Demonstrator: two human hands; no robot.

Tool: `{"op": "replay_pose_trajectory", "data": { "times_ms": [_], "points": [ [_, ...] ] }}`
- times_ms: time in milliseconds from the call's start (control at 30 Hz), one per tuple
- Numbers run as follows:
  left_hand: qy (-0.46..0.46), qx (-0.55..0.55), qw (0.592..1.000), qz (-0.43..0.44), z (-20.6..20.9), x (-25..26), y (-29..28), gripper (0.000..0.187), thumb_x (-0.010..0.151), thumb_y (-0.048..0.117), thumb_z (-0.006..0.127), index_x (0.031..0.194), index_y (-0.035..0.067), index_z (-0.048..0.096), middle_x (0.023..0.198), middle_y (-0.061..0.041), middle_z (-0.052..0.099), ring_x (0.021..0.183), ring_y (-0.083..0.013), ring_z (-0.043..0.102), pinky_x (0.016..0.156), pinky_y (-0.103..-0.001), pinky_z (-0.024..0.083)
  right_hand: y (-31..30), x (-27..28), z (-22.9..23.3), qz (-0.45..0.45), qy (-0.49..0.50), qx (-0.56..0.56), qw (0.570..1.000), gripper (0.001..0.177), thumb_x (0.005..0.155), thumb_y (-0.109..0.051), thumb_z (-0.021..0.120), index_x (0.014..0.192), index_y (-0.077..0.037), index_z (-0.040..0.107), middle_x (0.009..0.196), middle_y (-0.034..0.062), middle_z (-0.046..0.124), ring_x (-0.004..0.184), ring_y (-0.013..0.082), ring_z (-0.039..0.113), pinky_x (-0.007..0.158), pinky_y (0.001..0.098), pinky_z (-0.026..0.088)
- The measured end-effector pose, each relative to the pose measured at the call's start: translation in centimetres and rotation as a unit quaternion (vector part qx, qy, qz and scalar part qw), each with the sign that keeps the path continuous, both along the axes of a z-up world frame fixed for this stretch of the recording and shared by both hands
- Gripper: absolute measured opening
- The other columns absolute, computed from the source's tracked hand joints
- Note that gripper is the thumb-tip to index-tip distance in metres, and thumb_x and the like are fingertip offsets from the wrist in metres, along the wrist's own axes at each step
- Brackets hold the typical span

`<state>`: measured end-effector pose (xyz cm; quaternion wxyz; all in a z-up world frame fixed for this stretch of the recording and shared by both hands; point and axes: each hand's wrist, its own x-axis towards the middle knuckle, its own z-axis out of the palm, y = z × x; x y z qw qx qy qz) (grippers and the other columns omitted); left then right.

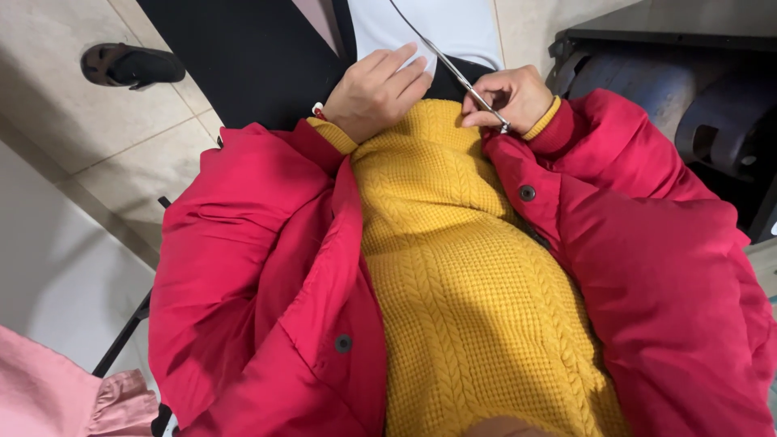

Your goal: Cutting a pattern out of white fabric using scissors.

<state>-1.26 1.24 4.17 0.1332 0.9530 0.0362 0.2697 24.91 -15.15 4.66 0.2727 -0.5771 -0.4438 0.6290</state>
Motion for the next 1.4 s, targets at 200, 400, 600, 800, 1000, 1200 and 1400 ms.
{"op": "replay_pose_trajectory", "data": {
  "times_ms": [200,400,600,800,1000,1200,1400],
  "points": [
    [-0.001,0.011,1.000,0.000,-0.2,0.1,-0.2,0.020,0.095,0.012,0.066,0.112,0.001,0.068,0.119,-0.010,0.068,0.120,-0.0267,0.065,0.089,-0.032,0.056,0.1,0.0,0.1,-0.001,-0.030,-0.020,0.999,0.019,0.088,-0.015,0.087,0.097,-0.002,0.075,0.078,0.0003,0.070,0.069,0.0028,0.062,0.061,0.0193,0.048],
    [-0.011,0.018,1.000,0.005,-0.5,0.1,-0.3,0.019,0.096,0.012,0.066,0.112,0.001,0.068,0.118,-0.010,0.069,0.121,-0.0267,0.065,0.091,-0.033,0.057,-0.6,0.6,-0.9,-0.015,-0.018,-0.028,0.999,0.020,0.088,-0.016,0.087,0.097,-0.003,0.075,0.080,-0.0010,0.070,0.071,0.0017,0.061,0.063,0.0184,0.049],
    [-0.013,0.018,1.000,0.004,-0.4,0.0,-0.3,0.020,0.096,0.012,0.066,0.112,0.001,0.069,0.117,-0.010,0.070,0.121,-0.0263,0.065,0.090,-0.032,0.057,-0.2,0.9,-0.3,0.007,-0.043,-0.021,0.999,0.022,0.086,-0.017,0.088,0.096,-0.002,0.075,0.077,-0.0015,0.069,0.069,0.0014,0.058,0.061,0.0182,0.047],
    [-0.018,0.019,1.000,0.005,-0.5,0.1,-0.3,0.020,0.095,0.012,0.066,0.112,0.001,0.070,0.118,-0.010,0.070,0.121,-0.0263,0.065,0.091,-0.032,0.057,0.3,0.8,0.6,0.031,-0.091,0.014,0.995,0.024,0.085,-0.019,0.090,0.092,-0.002,0.075,0.073,-0.0008,0.068,0.065,0.0017,0.058,0.058,0.0186,0.046],
    [-0.023,0.022,0.999,0.015,-0.8,0.2,-0.6,0.017,0.097,0.012,0.067,0.110,0.001,0.072,0.117,-0.010,0.071,0.121,-0.0263,0.065,0.092,-0.032,0.057,-0.3,1.1,0.0,0.020,-0.090,0.006,0.996,0.024,0.086,-0.020,0.090,0.091,-0.002,0.075,0.073,0.0009,0.067,0.065,0.0024,0.057,0.059,0.0191,0.046],
    [-0.029,0.025,0.999,0.014,-0.6,0.3,-0.5,0.017,0.096,0.011,0.067,0.109,0.001,0.072,0.116,-0.010,0.072,0.121,-0.0262,0.065,0.093,-0.032,0.058,1.0,1.0,0.6,0.048,-0.076,0.063,0.994,0.022,0.088,-0.017,0.088,0.096,-0.002,0.074,0.084,0.0010,0.072,0.074,0.0040,0.065,0.068,0.0199,0.053],
    [-0.040,0.020,0.999,0.011,-0.2,0.5,-0.5,0.019,0.095,0.012,0.066,0.109,0.001,0.072,0.117,-0.010,0.072,0.121,-0.0264,0.065,0.095,-0.031,0.058,2.5,0.3,1.5,0.033,-0.065,-0.018,0.997,0.021,0.087,-0.017,0.089,0.092,-0.003,0.073,0.074,0.0020,0.067,0.065,0.0055,0.059,0.059,0.0216,0.048]
  ]
}}
